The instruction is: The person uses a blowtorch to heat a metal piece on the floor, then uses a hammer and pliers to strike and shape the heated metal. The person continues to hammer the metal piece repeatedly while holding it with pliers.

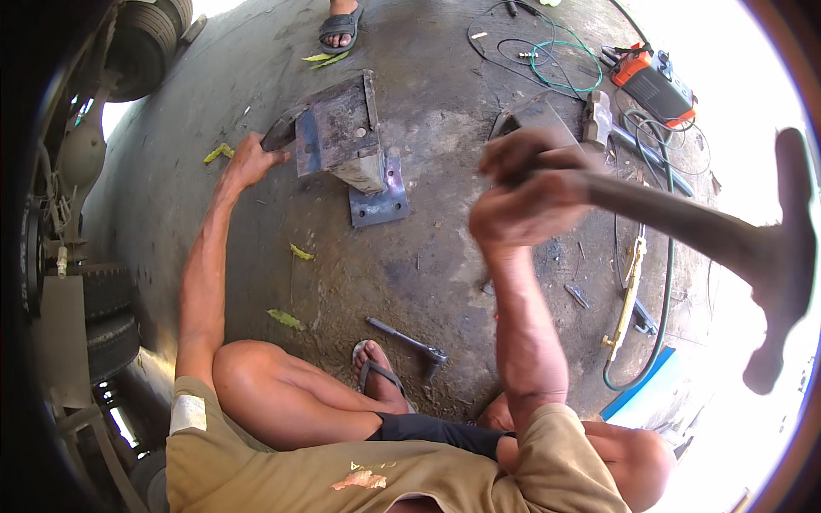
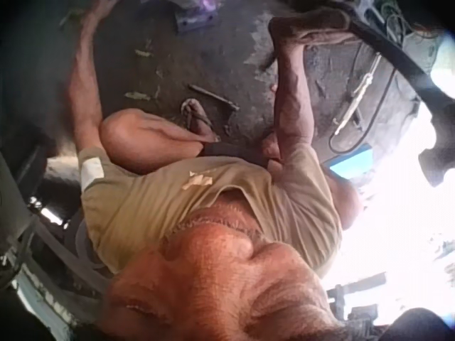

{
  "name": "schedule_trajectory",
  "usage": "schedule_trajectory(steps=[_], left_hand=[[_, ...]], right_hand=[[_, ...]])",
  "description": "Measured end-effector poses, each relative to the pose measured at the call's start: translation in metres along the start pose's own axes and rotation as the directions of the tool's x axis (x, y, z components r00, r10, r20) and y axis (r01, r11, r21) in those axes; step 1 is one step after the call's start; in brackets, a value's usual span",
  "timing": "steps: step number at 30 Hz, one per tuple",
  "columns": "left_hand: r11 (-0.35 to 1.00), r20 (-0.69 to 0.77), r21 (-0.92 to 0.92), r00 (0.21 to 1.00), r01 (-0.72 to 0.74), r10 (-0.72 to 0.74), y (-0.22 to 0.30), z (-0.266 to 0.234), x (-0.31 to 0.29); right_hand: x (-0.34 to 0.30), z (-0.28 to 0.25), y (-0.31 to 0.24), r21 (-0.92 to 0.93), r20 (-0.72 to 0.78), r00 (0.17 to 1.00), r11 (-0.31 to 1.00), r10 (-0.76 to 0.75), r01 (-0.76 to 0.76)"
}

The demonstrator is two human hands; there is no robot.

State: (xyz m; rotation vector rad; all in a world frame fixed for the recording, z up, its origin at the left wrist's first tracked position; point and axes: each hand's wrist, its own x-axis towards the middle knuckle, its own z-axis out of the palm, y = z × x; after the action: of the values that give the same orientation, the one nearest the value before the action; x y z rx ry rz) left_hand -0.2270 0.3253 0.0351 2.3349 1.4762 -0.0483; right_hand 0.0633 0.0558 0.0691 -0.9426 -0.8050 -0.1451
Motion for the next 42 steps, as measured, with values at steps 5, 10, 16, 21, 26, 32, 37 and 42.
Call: schedule_trajectory(steps=[5,10,16,21,26,32,37,42], left_hand=[[0.993,0.067,-0.031,0.992,0.111,-0.108,0.008,0.001,0.004],[0.995,-0.037,-0.074,0.997,0.071,-0.074,-0.002,0.007,-0.015],[0.974,0.011,-0.166,0.988,0.156,-0.157,0.003,0.014,-0.033],[0.948,0.027,-0.264,0.983,0.180,-0.179,-0.003,0.017,-0.045],[0.945,0.019,-0.280,0.985,0.168,-0.169,0.008,0.021,-0.033],[0.943,-0.010,-0.245,0.972,0.225,-0.234,0.008,0.023,-0.042],[0.925,-0.029,-0.313,0.972,0.213,-0.234,-0.011,0.025,-0.050],[0.938,0.019,-0.235,0.966,0.254,-0.257,0.007,0.025,-0.044]], right_hand=[[-0.218,-0.030,0.058,-0.829,0.219,0.216,0.298,0.952,-0.474],[-0.187,-0.045,0.030,-0.770,0.101,0.300,0.266,0.949,-0.581],[-0.122,-0.062,0.014,-0.619,0.163,0.479,0.467,0.863,-0.631],[-0.135,-0.032,-0.008,-0.670,0.200,0.425,0.440,0.883,-0.598],[-0.222,-0.042,0.062,-0.822,0.297,0.262,0.385,0.918,-0.419],[-0.132,-0.052,0.010,-0.690,0.161,0.279,0.310,0.947,-0.654],[0.023,-0.018,-0.056,-0.096,0.244,0.928,0.959,0.282,-0.266],[0.045,0.013,-0.029,-0.166,0.053,0.996,0.983,-0.072,0.080]])
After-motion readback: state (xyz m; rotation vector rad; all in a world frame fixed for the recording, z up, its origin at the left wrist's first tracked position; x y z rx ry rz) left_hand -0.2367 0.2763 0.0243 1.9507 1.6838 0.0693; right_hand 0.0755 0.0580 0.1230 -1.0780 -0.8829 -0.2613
